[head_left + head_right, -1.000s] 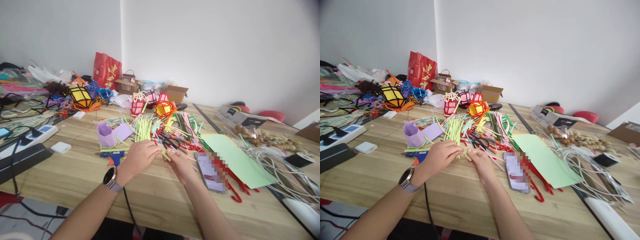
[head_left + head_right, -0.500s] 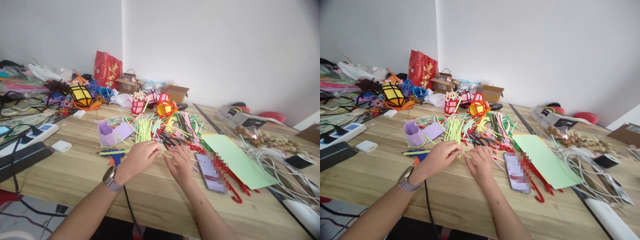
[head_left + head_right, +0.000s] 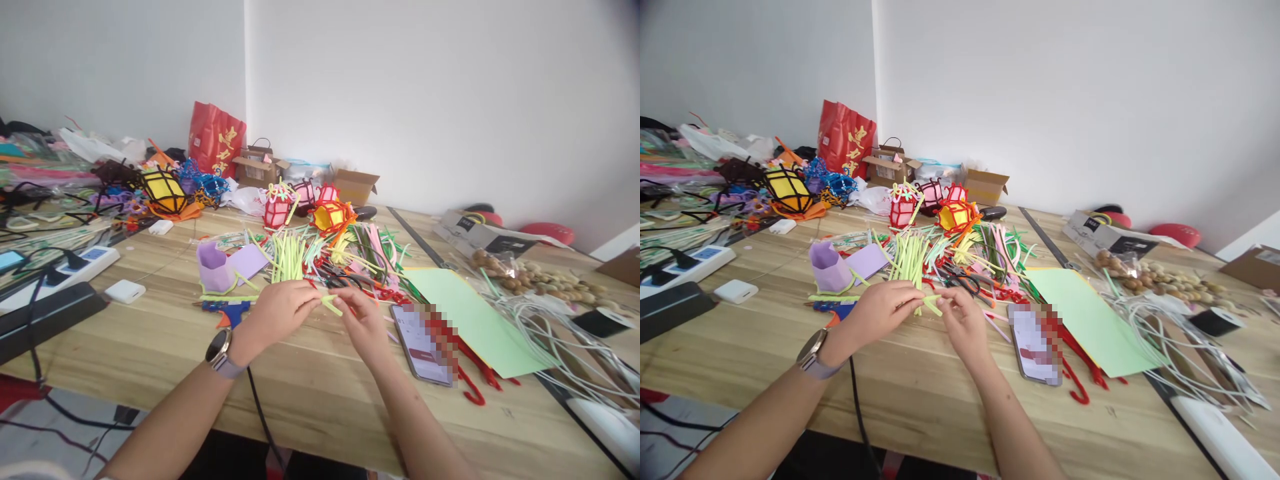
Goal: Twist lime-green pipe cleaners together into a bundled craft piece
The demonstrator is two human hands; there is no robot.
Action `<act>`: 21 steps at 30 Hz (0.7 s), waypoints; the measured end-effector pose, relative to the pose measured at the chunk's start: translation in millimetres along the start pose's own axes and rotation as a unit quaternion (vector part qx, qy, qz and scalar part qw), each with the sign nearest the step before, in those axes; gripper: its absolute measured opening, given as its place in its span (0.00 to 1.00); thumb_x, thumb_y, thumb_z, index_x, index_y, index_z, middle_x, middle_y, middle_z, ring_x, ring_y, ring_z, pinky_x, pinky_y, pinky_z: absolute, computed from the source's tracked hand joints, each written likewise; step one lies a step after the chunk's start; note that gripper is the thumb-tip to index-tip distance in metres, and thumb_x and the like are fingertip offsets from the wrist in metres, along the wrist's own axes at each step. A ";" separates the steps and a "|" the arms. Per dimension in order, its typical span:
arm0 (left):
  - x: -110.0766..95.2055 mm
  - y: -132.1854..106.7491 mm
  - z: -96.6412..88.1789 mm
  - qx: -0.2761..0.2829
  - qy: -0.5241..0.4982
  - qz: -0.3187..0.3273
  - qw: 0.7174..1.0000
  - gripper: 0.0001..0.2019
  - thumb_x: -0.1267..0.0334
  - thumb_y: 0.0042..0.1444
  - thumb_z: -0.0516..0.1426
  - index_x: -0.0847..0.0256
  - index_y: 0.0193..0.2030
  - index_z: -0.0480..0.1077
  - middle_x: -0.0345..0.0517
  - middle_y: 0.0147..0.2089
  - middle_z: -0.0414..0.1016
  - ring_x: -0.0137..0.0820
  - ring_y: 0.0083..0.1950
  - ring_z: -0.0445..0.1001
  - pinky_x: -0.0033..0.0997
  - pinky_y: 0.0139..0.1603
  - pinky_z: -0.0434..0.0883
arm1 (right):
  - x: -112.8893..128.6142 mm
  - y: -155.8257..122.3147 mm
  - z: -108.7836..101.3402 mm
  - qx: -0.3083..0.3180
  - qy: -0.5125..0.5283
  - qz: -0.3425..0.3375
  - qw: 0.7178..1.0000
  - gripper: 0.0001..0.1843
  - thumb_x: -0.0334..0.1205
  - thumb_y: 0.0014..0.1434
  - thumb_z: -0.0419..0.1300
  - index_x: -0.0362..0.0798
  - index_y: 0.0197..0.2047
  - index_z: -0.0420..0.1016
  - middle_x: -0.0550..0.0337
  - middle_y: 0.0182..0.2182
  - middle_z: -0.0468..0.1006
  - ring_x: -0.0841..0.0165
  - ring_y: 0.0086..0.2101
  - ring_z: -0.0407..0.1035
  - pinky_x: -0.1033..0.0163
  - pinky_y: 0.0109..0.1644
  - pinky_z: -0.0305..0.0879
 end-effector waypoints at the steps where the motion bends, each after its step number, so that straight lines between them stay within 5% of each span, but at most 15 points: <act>1: 1.5 -0.2 0.2 0.006 -0.007 -0.009 1.000 0.11 0.64 0.63 0.51 0.59 0.37 0.74 0.41 0.34 0.76 0.29 0.36 0.73 0.28 0.34 0.64 | 8.1 -1.2 -2.5 -0.014 -0.078 -0.080 0.994 0.11 0.42 0.57 0.59 0.51 0.42 0.77 0.53 0.40 0.76 0.61 0.42 0.69 0.54 0.46 0.63; 4: 1.9 -0.8 2.4 0.019 -0.025 0.000 0.999 0.10 0.66 0.62 0.51 0.59 0.36 0.74 0.41 0.34 0.76 0.29 0.36 0.73 0.28 0.36 0.64 | 23.5 -10.3 2.7 -0.005 -0.218 -0.249 0.944 0.17 0.35 0.58 0.59 0.53 0.51 0.73 0.53 0.43 0.76 0.61 0.44 0.69 0.54 0.47 0.63; 7: -1.2 -1.6 5.5 0.027 -0.013 0.028 0.999 0.10 0.68 0.61 0.51 0.59 0.35 0.74 0.41 0.33 0.76 0.29 0.36 0.72 0.28 0.35 0.64 | 26.5 -14.8 8.3 -0.001 -0.248 -0.279 0.928 0.09 0.36 0.59 0.59 0.52 0.43 0.76 0.56 0.32 0.78 0.64 0.35 0.70 0.57 0.39 0.63; 9: -3.4 -2.4 6.1 0.019 0.026 0.036 0.999 0.09 0.68 0.61 0.52 0.59 0.35 0.74 0.42 0.32 0.75 0.30 0.36 0.72 0.28 0.34 0.63 | 23.6 -12.2 8.0 -0.014 -0.225 -0.220 0.949 0.05 0.39 0.59 0.59 0.51 0.36 0.78 0.57 0.27 0.77 0.64 0.31 0.69 0.58 0.37 0.61; 12: -8.9 -3.9 6.2 -0.003 0.103 0.056 0.993 0.09 0.68 0.61 0.52 0.61 0.35 0.73 0.43 0.31 0.74 0.32 0.36 0.70 0.30 0.32 0.62 | 6.3 -5.3 6.7 -0.009 -0.102 -0.020 0.995 0.10 0.45 0.55 0.61 0.50 0.26 0.75 0.60 0.21 0.73 0.67 0.26 0.65 0.61 0.32 0.59; 16: -13.7 -4.6 6.9 -0.016 0.150 0.074 0.986 0.08 0.69 0.61 0.51 0.60 0.38 0.72 0.43 0.32 0.74 0.33 0.36 0.69 0.31 0.29 0.61 | -18.8 -7.8 19.9 0.064 0.155 0.231 0.958 0.19 0.54 0.48 0.65 0.48 0.20 0.69 0.64 0.17 0.68 0.72 0.21 0.59 0.64 0.28 0.55; 18: -12.6 -3.5 6.9 -0.014 0.134 0.063 0.989 0.09 0.69 0.61 0.51 0.59 0.40 0.73 0.42 0.33 0.75 0.32 0.36 0.70 0.30 0.30 0.62 | -22.2 -7.1 20.2 0.062 0.179 0.251 0.949 0.20 0.55 0.44 0.67 0.47 0.19 0.69 0.65 0.17 0.67 0.73 0.21 0.57 0.65 0.28 0.54; 21: -7.2 -1.1 6.1 -0.007 0.074 0.028 0.997 0.09 0.66 0.61 0.52 0.58 0.39 0.74 0.43 0.34 0.76 0.31 0.37 0.72 0.29 0.34 0.64 | -19.8 -3.2 13.1 0.032 0.121 0.199 0.972 0.20 0.54 0.45 0.67 0.48 0.18 0.69 0.65 0.17 0.68 0.73 0.22 0.58 0.65 0.29 0.55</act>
Point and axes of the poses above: each hand's wrist, its own y-axis towards the middle knuckle, its own z-axis out of the palm, x = y × z, the point moved 6 cm from there along y, towards the middle knuckle
